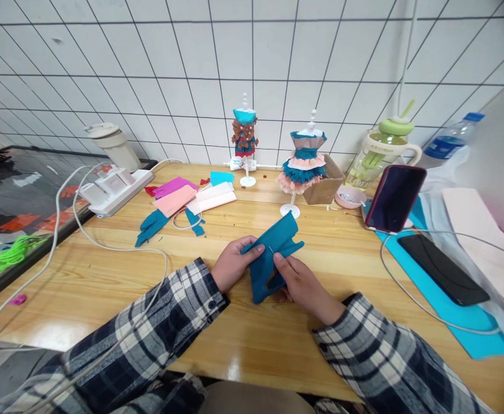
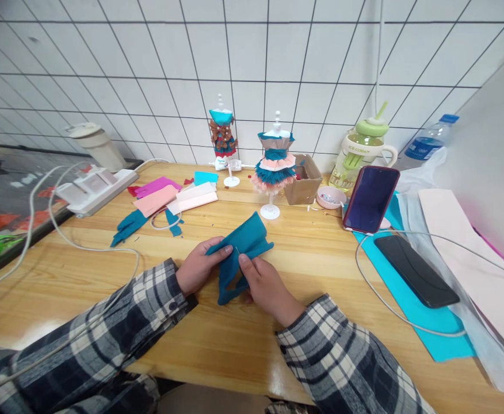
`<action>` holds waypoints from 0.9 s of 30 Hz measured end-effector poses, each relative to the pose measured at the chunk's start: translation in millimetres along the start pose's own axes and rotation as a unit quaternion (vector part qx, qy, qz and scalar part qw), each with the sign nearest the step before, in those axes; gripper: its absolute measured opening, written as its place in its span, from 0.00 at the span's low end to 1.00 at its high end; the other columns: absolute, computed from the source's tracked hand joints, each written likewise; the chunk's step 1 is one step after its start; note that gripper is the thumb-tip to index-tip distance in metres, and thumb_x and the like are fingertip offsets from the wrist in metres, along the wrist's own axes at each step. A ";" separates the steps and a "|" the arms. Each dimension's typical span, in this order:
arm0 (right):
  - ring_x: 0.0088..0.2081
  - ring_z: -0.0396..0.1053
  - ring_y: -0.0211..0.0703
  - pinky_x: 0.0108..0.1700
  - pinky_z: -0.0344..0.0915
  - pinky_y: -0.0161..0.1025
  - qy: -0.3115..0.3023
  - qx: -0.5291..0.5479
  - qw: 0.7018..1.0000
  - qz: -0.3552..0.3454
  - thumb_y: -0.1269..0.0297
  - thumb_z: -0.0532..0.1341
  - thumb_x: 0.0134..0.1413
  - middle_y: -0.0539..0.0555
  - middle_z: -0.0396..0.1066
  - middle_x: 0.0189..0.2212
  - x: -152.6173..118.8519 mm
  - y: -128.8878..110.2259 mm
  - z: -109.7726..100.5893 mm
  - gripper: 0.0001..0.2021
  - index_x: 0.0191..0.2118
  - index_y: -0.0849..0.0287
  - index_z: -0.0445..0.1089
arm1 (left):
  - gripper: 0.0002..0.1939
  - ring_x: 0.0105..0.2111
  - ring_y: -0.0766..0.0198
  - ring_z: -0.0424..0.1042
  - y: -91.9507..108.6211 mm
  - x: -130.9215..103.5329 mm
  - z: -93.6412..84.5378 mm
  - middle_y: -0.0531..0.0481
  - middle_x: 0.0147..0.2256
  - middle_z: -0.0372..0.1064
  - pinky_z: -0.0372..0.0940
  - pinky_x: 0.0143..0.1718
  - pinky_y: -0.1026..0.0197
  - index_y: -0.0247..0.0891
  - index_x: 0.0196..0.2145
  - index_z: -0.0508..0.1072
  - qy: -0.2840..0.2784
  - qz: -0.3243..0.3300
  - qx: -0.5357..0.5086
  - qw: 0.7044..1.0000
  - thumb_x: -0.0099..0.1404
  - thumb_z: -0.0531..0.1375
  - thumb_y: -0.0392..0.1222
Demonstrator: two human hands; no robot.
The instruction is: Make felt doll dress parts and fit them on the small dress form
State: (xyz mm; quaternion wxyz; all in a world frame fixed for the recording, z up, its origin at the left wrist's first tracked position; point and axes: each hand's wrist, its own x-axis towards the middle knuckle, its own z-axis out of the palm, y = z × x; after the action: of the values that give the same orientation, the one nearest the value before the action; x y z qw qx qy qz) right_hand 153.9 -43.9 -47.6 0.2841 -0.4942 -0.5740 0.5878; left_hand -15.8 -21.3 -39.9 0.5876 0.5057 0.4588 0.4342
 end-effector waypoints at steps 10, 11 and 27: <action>0.18 0.60 0.36 0.16 0.64 0.34 0.009 0.003 1.000 0.000 0.37 0.48 0.54 0.48 0.59 0.18 2.0 -0.9 -0.2 0.26 0.29 0.58 0.62 | 0.15 0.29 0.65 0.64 -0.5 -0.7 -0.3 0.53 0.27 0.68 0.60 0.35 0.62 0.34 0.31 0.72 0.001 -0.007 0.012 1.000 0.56 0.63 0.50; 0.18 0.60 0.36 0.16 0.64 0.34 0.010 0.001 1.000 0.003 0.37 0.48 0.54 0.48 0.59 0.18 1.8 -1.3 -0.2 0.26 0.29 0.58 0.62 | 0.15 0.29 0.65 0.64 -0.6 -0.4 -0.5 0.53 0.27 0.68 0.60 0.35 0.62 0.34 0.31 0.72 -0.001 -0.008 0.016 1.000 0.56 0.63 0.50; 0.17 0.59 0.35 0.18 0.60 0.33 0.007 -0.009 1.000 0.006 0.37 0.47 0.55 0.45 0.58 0.15 0.2 0.7 -0.6 0.27 0.32 0.58 0.63 | 0.14 0.29 0.65 0.64 -1.1 0.7 -0.9 0.52 0.27 0.68 0.60 0.35 0.62 0.33 0.30 0.72 0.003 -0.006 0.005 1.000 0.56 0.63 0.49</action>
State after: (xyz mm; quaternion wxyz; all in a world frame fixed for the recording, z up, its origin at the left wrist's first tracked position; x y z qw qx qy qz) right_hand 154.5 -43.5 -48.3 0.2800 -0.5042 -0.5747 0.5806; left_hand -16.5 -20.6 -41.1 0.5862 0.5045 0.4659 0.4298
